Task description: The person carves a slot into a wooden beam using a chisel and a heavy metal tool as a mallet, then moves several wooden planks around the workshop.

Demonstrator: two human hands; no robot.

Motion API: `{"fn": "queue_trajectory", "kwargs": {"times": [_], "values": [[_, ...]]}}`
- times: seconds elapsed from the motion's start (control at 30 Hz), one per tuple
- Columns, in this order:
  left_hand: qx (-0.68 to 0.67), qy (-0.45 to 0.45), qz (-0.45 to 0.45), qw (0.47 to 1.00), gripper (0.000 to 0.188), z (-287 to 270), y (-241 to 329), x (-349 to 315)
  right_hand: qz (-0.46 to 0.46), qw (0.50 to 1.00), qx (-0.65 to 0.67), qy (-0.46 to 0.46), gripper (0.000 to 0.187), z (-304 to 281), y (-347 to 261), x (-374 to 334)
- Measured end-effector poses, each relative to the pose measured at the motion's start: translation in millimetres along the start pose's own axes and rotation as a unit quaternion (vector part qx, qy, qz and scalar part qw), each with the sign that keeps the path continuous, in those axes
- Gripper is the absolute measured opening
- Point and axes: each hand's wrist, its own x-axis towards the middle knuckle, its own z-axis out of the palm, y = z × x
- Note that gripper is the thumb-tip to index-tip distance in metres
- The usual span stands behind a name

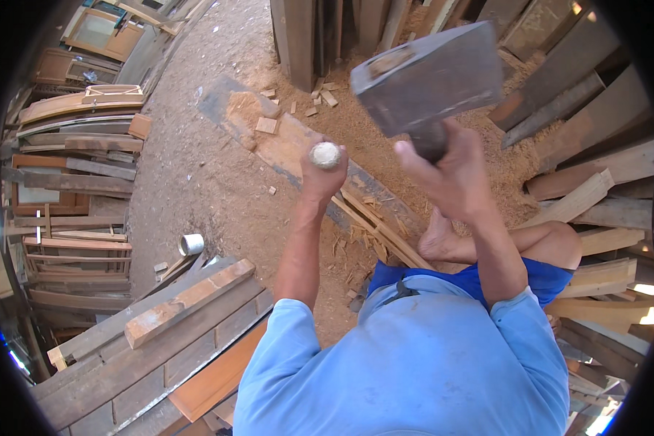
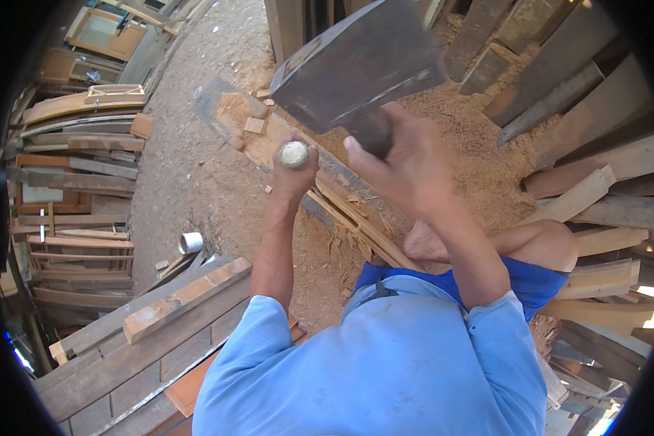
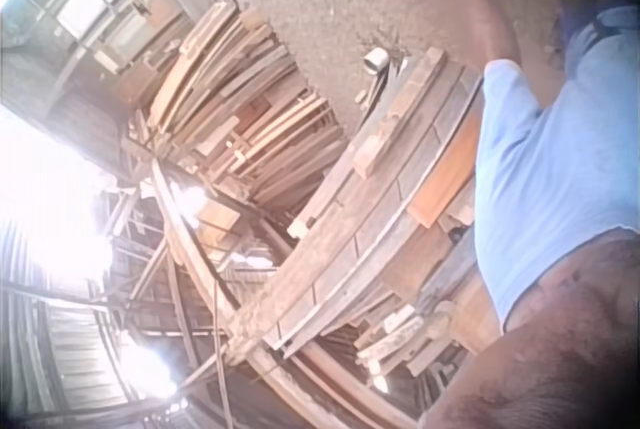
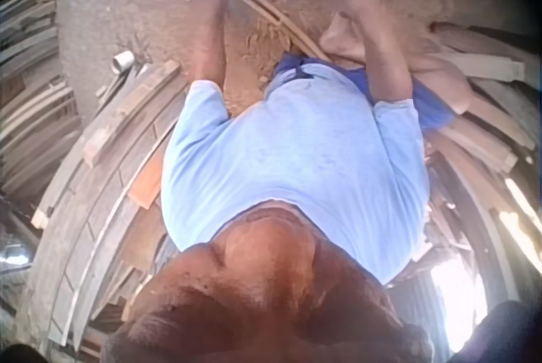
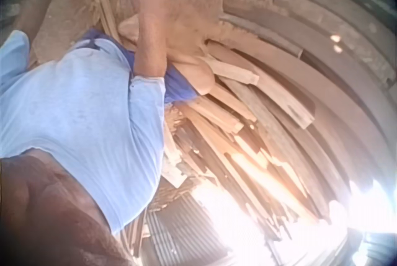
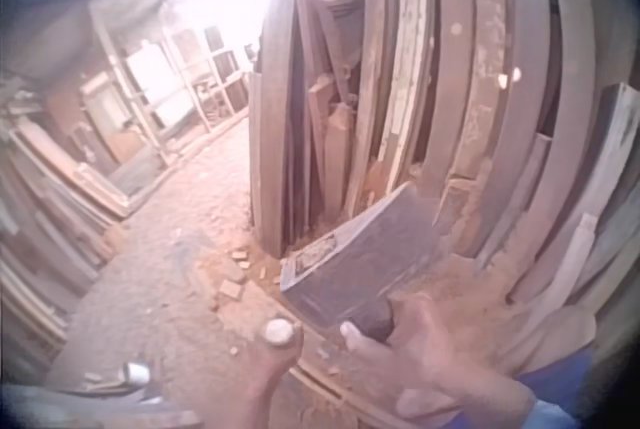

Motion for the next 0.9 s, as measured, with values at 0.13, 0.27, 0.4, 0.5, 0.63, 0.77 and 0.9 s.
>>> {"fn": "queue_trajectory", "kwargs": {"times": [0.13,0.27,0.4,0.5,0.63,0.77,0.9], "values": [[0.103,-0.012,0.131,0.986,0.020,17,13,1,-0.066,0.924,-0.356,-0.125,0.019,40,74,15],[0.052,0.014,0.060,0.997,0.026,13,1,-8,-0.065,0.953,-0.283,-0.085,0.017,13,43,18],[0.086,-0.018,0.058,0.995,0.022,11,-4,-4,-0.041,0.997,-0.005,0.059,0.025,12,1,24],[0.051,-0.011,0.082,0.995,0.015,12,1,-5,-0.073,0.995,-0.062,0.023,0.029,28,25,26],[-0.036,0.003,0.081,0.996,0.016,3,3,-35,-0.097,0.925,-0.338,-0.147,0.028,37,72,23],[-0.006,0.034,0.071,0.997,0.016,-21,-17,-60,-0.139,0.972,-0.171,-0.076,0.031,22,22,17],[0.023,0.028,0.112,0.993,0.016,-20,-9,-52,-0.209,0.978,0.029,-0.013,0.038,42,2,19]]}}
